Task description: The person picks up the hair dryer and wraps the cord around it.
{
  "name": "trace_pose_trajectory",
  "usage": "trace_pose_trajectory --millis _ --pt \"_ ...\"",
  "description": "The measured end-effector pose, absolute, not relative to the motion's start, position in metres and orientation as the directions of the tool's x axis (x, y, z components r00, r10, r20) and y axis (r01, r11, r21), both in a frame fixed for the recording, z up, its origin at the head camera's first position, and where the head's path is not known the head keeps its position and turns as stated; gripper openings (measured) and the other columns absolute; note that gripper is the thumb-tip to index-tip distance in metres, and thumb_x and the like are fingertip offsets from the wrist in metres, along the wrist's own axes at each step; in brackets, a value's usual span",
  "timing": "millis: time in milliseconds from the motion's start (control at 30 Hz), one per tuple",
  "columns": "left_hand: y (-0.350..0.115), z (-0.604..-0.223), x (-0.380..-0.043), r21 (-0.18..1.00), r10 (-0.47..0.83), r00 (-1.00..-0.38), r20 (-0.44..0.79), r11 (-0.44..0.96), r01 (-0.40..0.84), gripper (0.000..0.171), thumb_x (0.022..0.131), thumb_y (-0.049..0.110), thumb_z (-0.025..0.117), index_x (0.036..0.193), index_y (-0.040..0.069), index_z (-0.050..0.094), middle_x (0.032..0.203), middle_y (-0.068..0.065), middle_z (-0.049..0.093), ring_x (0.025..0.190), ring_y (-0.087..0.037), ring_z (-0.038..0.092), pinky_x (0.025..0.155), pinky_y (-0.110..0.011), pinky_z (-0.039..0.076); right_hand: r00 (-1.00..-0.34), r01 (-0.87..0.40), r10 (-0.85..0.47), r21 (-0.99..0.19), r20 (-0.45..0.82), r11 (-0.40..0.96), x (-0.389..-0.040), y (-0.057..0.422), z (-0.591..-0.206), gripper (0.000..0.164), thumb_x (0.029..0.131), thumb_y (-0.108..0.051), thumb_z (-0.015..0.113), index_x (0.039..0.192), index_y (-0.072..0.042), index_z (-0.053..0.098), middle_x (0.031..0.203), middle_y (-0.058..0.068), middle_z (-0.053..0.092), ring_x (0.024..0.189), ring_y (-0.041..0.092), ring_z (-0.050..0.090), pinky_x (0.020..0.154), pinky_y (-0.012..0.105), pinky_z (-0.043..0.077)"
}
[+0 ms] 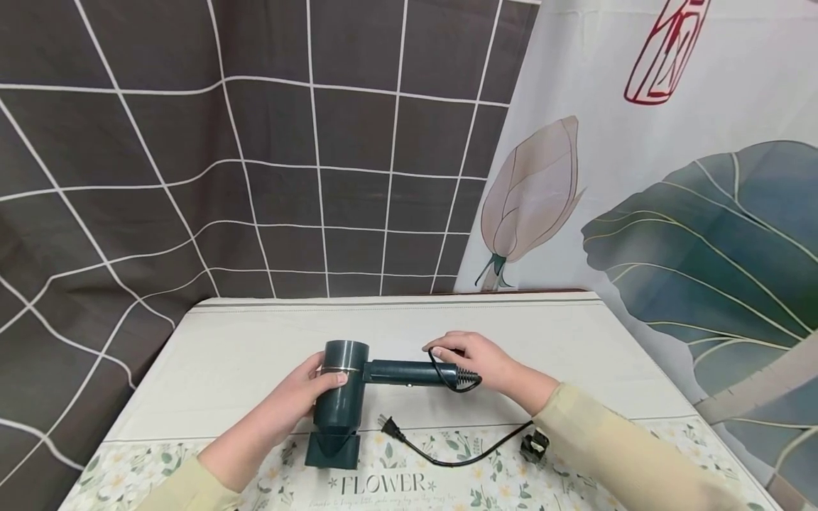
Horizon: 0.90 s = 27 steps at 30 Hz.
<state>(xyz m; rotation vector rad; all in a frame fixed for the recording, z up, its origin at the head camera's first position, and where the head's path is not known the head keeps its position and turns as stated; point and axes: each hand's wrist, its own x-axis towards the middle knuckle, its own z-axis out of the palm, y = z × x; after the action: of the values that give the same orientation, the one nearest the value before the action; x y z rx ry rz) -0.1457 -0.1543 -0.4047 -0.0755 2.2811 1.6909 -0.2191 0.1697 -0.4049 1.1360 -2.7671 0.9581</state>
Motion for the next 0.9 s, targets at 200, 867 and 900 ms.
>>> trace_pose_trajectory --millis 200,867,900 --pt "-0.152 -0.403 -0.143 0.938 0.137 -0.954 -0.266 0.264 -0.223 0.077 0.093 0.044 0.064 0.153 0.01 0.03 0.128 -0.018 0.06 0.112 -0.031 0.061 0.092 -0.058 0.049 -0.707 -0.678 -0.648 -0.529 0.282 0.51 -0.218 0.168 -0.414 0.026 0.103 -0.026 0.054 0.118 -0.016 0.072 0.101 -0.006 0.07 0.087 0.01 0.062 0.081 0.035 0.051" --pt "-0.144 -0.401 -0.146 0.957 0.064 -0.961 -0.268 0.13 -0.259 0.087 0.093 0.042 0.065 0.157 0.008 0.018 0.14 -0.024 0.05 0.118 -0.033 0.056 0.09 -0.045 0.049 -0.85 -0.525 -0.478 -0.424 0.22 0.738 -0.193 0.154 -0.421 0.03 0.104 -0.028 0.052 0.123 -0.015 0.071 0.095 -0.003 0.072 0.071 0.008 0.057 0.067 0.033 0.049" --pt "-0.144 -0.401 -0.146 0.957 0.06 -0.962 -0.268 0.128 -0.259 0.087 0.093 0.042 0.065 0.157 0.008 0.018 0.141 -0.024 0.049 0.118 -0.034 0.056 0.09 -0.044 0.049 -0.848 -0.528 -0.482 -0.414 0.218 0.741 -0.193 0.153 -0.42 0.03 0.104 -0.029 0.051 0.122 -0.015 0.071 0.09 -0.004 0.07 0.069 0.006 0.055 0.065 0.031 0.047"
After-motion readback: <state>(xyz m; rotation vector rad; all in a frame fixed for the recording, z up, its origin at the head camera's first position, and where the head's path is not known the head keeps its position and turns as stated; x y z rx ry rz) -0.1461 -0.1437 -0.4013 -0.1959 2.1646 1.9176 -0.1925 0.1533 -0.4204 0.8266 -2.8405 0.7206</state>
